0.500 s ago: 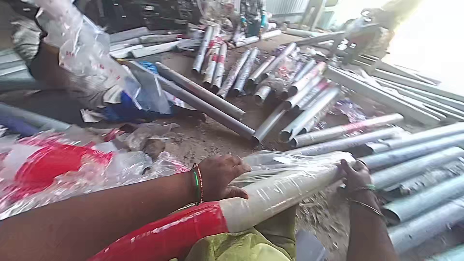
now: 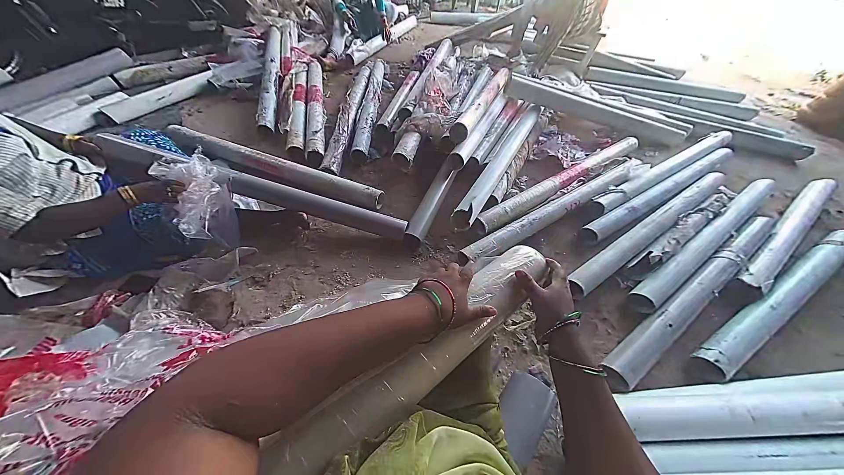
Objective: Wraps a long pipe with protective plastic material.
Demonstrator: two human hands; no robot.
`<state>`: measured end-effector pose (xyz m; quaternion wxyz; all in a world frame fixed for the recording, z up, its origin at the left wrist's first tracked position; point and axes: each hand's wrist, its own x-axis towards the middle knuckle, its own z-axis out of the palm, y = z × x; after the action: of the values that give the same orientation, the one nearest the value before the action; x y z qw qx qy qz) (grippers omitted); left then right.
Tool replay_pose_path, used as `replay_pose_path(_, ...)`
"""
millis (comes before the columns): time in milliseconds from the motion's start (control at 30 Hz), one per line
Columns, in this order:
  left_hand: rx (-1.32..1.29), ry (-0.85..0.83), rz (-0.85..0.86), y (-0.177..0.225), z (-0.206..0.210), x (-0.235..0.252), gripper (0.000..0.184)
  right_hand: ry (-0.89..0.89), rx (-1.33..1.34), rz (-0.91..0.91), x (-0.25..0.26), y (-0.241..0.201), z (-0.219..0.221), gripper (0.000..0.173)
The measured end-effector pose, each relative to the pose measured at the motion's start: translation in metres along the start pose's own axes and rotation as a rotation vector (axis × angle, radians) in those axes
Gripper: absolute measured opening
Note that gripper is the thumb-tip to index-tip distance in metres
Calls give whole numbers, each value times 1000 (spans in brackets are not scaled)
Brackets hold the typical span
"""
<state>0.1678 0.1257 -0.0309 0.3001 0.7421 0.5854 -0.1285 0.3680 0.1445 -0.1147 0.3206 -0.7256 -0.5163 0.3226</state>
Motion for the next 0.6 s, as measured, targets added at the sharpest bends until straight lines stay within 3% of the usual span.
replay_pose_path(100,44,6,69,-1,2,4,69,0,3,0,4,8,1,82)
replay_pose_path(267,150,69,168,-16,-2,17,57,48,84,-18,11,21,10,82)
replay_pose_path(333,195,111,133,-38,-14,28,51,37,106,-7,11,23,8,82)
replay_pose_path(433,244,116,-69,-108,-26,60,52,21,183,20,3,29,5,80)
replay_pose_path(500,181,82,-133,-142,0,77,52,8,283,43,-2,34,7,79)
replay_pose_path(600,23,26,-149,-156,51,89,53,23,336,24,-3,35,12,79)
